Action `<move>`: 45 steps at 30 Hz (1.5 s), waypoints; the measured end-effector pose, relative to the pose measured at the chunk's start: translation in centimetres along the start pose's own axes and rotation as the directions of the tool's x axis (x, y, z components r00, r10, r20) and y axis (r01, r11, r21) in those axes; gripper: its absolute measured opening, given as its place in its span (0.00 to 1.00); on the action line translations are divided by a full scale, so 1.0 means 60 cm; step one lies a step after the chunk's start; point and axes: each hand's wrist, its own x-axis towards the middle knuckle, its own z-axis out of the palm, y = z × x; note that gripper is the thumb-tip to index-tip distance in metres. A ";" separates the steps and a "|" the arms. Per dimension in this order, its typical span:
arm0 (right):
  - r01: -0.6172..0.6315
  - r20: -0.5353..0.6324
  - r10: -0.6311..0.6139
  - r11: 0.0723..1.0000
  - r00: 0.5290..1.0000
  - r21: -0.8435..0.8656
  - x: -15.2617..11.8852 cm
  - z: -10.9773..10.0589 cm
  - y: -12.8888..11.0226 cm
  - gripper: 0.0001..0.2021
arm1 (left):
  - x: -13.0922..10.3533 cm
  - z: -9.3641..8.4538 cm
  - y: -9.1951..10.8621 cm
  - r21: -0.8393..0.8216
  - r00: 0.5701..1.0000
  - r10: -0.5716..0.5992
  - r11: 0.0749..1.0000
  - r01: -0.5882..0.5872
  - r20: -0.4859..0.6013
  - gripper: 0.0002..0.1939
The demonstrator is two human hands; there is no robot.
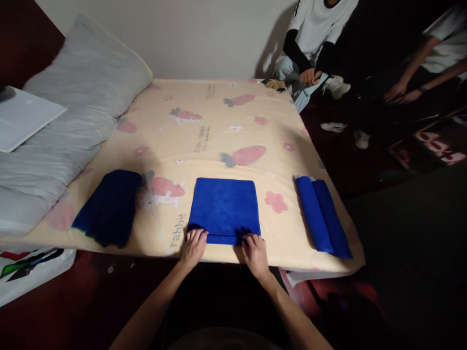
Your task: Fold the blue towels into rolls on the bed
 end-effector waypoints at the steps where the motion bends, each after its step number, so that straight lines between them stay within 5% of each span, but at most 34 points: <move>1: 0.031 0.019 -0.031 1.000 0.999 0.000 0.003 0.008 -0.016 0.10 | 0.002 0.006 0.016 -0.012 1.000 0.027 1.000 -0.027 0.015 0.15; 4: 0.109 0.092 -0.110 0.994 0.990 0.020 0.017 0.038 -0.060 0.12 | 0.015 0.025 0.056 -0.084 0.989 0.117 0.990 -0.109 0.093 0.17; 6: 0.104 0.107 -0.105 0.994 0.989 0.014 0.022 0.047 -0.063 0.12 | 0.021 0.027 0.051 -0.103 0.985 0.113 0.990 -0.100 0.131 0.17; 12: -0.015 -0.003 0.015 0.991 1.000 -0.135 -0.003 -0.016 0.055 0.12 | -0.001 -0.024 -0.080 0.098 0.998 -0.061 0.994 0.057 0.035 0.15; 14: -0.049 -0.034 0.043 0.979 0.998 -0.199 -0.010 -0.032 0.065 0.12 | -0.009 -0.032 -0.091 0.129 0.998 -0.067 0.989 0.066 0.006 0.15; 20: 0.155 0.105 -0.157 0.988 0.982 0.025 0.025 0.028 -0.049 0.14 | 0.021 0.019 0.026 -0.022 0.984 0.140 0.990 -0.138 0.113 0.19; 22: 0.135 0.102 -0.140 0.989 0.985 0.053 0.036 0.043 -0.055 0.15 | 0.033 0.027 0.033 -0.038 0.979 0.138 0.990 -0.134 0.147 0.18; 29: -0.116 -0.139 0.101 0.988 0.985 -0.102 -0.006 -0.032 0.094 0.18 | -0.001 -0.029 -0.101 0.123 0.984 -0.172 0.977 0.176 -0.043 0.16; 32: -0.069 -0.123 0.062 0.996 0.990 -0.053 -0.008 -0.029 0.059 0.18 | -0.003 -0.021 -0.057 0.091 0.998 -0.063 0.994 0.064 -0.007 0.17; 35: 0.102 0.037 -0.103 0.994 0.994 0.027 0.014 0.015 -0.022 0.20 | 0.021 0.005 0.025 -0.008 0.979 0.173 0.985 -0.173 0.111 0.21; 37: 0.145 0.088 -0.144 0.989 0.986 0.001 0.027 0.041 -0.049 0.21 | 0.037 0.013 0.045 -0.029 0.958 0.232 0.973 -0.231 0.170 0.24; 41: 0.025 -0.043 -0.033 0.985 0.999 -0.171 0.016 0.024 0.017 0.20 | 0.032 -0.017 -0.040 0.085 0.976 0.122 0.987 -0.139 0.178 0.28; 45: -0.086 -0.146 0.045 0.954 0.988 -0.288 -0.022 -0.048 0.111 0.22 | -0.007 -0.069 -0.135 0.189 0.998 -0.056 0.980 0.056 -0.006 0.31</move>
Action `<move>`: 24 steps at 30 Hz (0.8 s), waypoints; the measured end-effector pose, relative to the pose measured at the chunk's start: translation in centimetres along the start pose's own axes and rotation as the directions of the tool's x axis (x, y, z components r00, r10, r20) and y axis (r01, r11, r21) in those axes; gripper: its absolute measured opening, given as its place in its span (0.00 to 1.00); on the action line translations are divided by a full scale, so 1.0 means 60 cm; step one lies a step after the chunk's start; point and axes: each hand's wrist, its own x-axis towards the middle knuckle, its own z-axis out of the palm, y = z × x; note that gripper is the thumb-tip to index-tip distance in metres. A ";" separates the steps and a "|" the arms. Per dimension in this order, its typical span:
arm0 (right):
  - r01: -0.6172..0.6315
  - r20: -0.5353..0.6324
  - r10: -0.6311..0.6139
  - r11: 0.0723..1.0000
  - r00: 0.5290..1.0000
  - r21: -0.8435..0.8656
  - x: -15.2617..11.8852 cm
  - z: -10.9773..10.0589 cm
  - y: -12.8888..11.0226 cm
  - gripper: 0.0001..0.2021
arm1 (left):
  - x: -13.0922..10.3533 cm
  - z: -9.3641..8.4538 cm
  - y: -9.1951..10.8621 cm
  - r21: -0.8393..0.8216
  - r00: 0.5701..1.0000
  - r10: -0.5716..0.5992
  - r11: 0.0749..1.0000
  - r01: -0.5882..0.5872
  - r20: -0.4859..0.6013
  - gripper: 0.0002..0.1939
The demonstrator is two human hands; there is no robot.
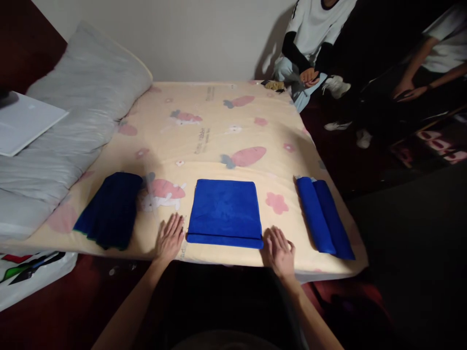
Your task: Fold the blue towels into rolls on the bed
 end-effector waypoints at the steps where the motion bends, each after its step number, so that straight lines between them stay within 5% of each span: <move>1: 0.009 0.001 -0.009 1.000 1.000 -0.008 -0.005 -0.012 0.010 0.23 | -0.008 -0.007 -0.004 0.002 1.000 0.002 1.000 -0.002 -0.030 0.32; 4: 0.156 0.055 -0.158 0.987 0.986 0.039 -0.012 -0.033 -0.017 0.23 | -0.024 -0.016 0.044 -0.020 0.979 0.198 0.980 -0.199 -0.056 0.31; 7: 0.320 0.129 -0.336 0.939 0.933 0.129 -0.017 -0.026 -0.085 0.23 | -0.032 -0.001 0.127 -0.038 0.895 0.445 0.894 -0.446 -0.019 0.30; 10: 0.334 0.146 -0.354 0.931 0.924 0.145 -0.024 -0.009 -0.118 0.23 | -0.037 0.023 0.164 -0.032 0.858 0.512 0.859 -0.512 0.027 0.28; 18: 0.329 0.163 -0.332 0.943 0.929 0.047 -0.041 -0.011 -0.051 0.24 | -0.039 0.036 0.071 0.019 0.941 0.339 0.940 -0.339 0.022 0.24; 24: 0.239 0.290 -0.239 0.970 0.927 0.036 0.027 -0.017 -0.066 0.13 | 0.007 0.004 0.091 -0.065 0.957 0.232 0.972 -0.224 0.172 0.19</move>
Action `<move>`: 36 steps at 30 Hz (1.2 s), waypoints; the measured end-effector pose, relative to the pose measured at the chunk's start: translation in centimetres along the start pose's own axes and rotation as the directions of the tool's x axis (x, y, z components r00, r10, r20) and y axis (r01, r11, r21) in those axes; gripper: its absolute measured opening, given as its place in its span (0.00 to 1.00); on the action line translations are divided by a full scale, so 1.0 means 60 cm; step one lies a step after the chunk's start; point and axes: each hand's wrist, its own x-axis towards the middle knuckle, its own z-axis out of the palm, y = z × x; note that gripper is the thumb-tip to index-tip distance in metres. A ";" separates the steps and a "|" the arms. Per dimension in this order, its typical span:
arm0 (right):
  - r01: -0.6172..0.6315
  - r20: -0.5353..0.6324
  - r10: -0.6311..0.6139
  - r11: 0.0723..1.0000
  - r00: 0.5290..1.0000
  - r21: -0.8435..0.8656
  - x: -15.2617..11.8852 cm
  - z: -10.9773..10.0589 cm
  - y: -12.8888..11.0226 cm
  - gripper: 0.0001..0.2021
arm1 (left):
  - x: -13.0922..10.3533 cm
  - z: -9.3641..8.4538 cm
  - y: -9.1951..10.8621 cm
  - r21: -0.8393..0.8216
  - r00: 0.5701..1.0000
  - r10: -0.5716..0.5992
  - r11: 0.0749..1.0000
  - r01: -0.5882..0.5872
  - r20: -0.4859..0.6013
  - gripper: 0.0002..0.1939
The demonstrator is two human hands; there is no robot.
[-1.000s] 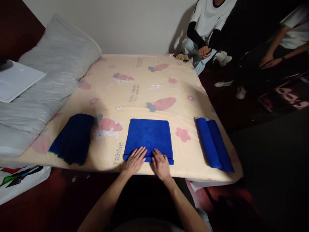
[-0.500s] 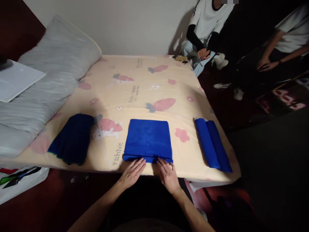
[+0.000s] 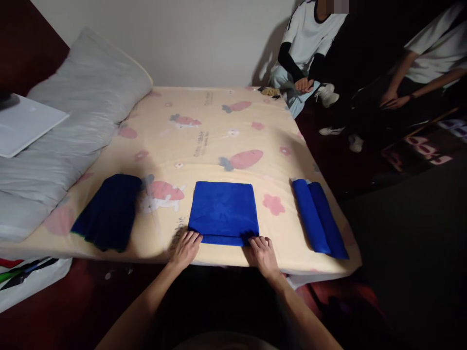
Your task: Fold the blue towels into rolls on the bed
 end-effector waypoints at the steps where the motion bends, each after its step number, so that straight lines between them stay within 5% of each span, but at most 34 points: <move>1: 0.001 0.061 -0.001 1.000 0.998 0.013 0.010 -0.011 0.003 0.11 | 0.006 -0.013 0.006 -0.028 0.998 -0.022 0.999 0.024 0.059 0.18; 7: -0.002 0.378 -0.071 0.982 0.923 0.189 0.022 -0.064 0.026 0.08 | 0.014 -0.073 0.023 -0.228 0.937 -0.051 0.964 0.136 0.345 0.17; 12: -0.136 0.417 0.033 0.966 0.908 0.221 0.022 -0.055 0.031 0.09 | 0.015 -0.072 -0.005 -0.322 0.894 -0.157 0.895 0.308 0.419 0.16; 16: -0.190 0.187 0.181 0.981 0.966 0.035 0.034 -0.025 -0.022 0.11 | 0.030 -0.052 0.017 -0.220 0.911 -0.297 0.905 0.364 0.285 0.18; 22: 0.040 -0.108 -0.012 0.964 0.994 0.262 0.051 0.046 -0.139 0.16 | 0.074 0.017 0.125 -0.310 0.988 -0.155 0.939 0.146 -0.005 0.16; 24: 0.075 -0.142 -0.036 0.958 0.989 0.276 0.044 0.059 -0.122 0.18 | 0.071 0.033 0.116 -0.289 0.988 -0.148 0.949 0.128 -0.046 0.14; 27: 0.090 -0.177 -0.053 0.974 0.983 0.207 0.013 0.057 -0.040 0.21 | 0.034 0.037 0.051 -0.199 0.975 -0.202 0.963 0.180 -0.097 0.16; 31: -0.048 -0.208 0.081 0.986 0.975 0.158 -0.025 0.035 0.035 0.22 | -0.024 0.027 -0.015 -0.106 0.924 -0.342 0.939 0.328 -0.173 0.17; 33: -0.055 -0.214 0.091 0.984 0.973 0.167 -0.019 0.033 0.014 0.23 | -0.026 0.027 0.002 -0.104 0.928 -0.324 0.945 0.309 -0.183 0.17; 36: 0.064 -0.175 -0.028 0.978 0.984 0.201 0.019 0.047 -0.064 0.23 | 0.009 0.037 0.066 -0.152 0.981 -0.138 0.982 0.116 -0.140 0.19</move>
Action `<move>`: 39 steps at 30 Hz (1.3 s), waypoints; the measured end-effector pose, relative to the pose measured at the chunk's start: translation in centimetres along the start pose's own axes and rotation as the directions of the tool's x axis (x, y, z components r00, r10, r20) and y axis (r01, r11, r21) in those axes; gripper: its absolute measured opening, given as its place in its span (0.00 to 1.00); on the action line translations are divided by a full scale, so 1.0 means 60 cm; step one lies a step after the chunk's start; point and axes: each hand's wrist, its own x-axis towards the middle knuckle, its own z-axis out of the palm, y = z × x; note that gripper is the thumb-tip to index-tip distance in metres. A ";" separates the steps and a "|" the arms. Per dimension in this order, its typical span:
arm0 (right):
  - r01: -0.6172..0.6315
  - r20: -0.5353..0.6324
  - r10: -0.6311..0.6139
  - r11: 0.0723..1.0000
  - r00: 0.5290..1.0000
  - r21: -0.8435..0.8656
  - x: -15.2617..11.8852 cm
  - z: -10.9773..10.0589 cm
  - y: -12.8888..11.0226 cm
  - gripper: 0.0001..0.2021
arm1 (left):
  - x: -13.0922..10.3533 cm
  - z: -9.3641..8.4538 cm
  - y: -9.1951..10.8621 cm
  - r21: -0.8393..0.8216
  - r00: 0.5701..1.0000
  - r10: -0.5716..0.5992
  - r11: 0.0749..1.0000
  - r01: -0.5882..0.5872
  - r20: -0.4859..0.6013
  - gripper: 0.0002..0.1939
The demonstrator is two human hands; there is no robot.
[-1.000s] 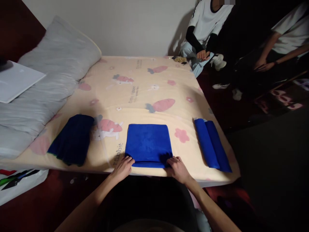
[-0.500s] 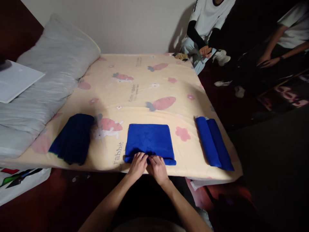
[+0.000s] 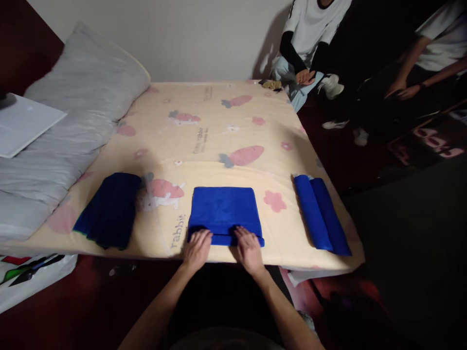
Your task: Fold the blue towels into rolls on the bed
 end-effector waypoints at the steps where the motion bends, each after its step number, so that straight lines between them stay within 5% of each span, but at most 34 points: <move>1: 0.038 0.028 -0.038 0.999 0.999 0.020 0.013 0.013 -0.021 0.23 | 0.012 0.009 0.019 -0.028 0.998 0.061 0.998 -0.061 0.027 0.20; 4: 0.051 0.057 -0.053 0.998 0.997 0.021 0.034 0.034 -0.034 0.22 | 0.034 0.020 0.028 -0.029 0.995 0.073 0.997 -0.071 0.063 0.22; 10: -0.079 -0.063 0.070 0.985 0.996 -0.153 -0.035 -0.043 0.118 0.21 | -0.025 -0.039 -0.119 0.117 0.987 -0.148 0.981 0.154 -0.062 0.22; 13: -0.117 -0.050 0.109 0.974 0.993 -0.195 -0.074 -0.086 0.152 0.26 | -0.066 -0.063 -0.145 0.137 0.984 -0.142 0.978 0.156 -0.105 0.20; 16: -0.061 0.019 0.065 0.982 0.998 -0.179 -0.086 -0.094 0.121 0.28 | -0.080 -0.060 -0.107 0.126 0.999 -0.005 0.992 0.011 -0.043 0.20; 19: 0.066 0.096 -0.052 0.987 0.994 -0.149 -0.078 -0.072 0.067 0.29 | -0.069 -0.038 -0.047 0.098 0.984 0.172 0.980 -0.176 0.049 0.22; 22: 0.112 0.125 -0.093 0.983 0.988 -0.147 -0.065 -0.042 0.033 0.30 | -0.050 -0.014 -0.012 0.087 0.968 0.217 0.970 -0.229 0.129 0.25; 30: 0.063 0.074 -0.057 0.994 0.996 -0.086 -0.024 -0.030 0.044 0.22 | 0.017 -0.014 -0.011 0.135 0.982 0.061 0.987 -0.086 0.179 0.21; 39: -0.105 0.255 0.117 0.993 0.960 -0.061 0.027 -0.052 0.030 0.09 | 0.041 -0.025 0.010 0.089 0.960 -0.125 0.990 0.106 0.250 0.18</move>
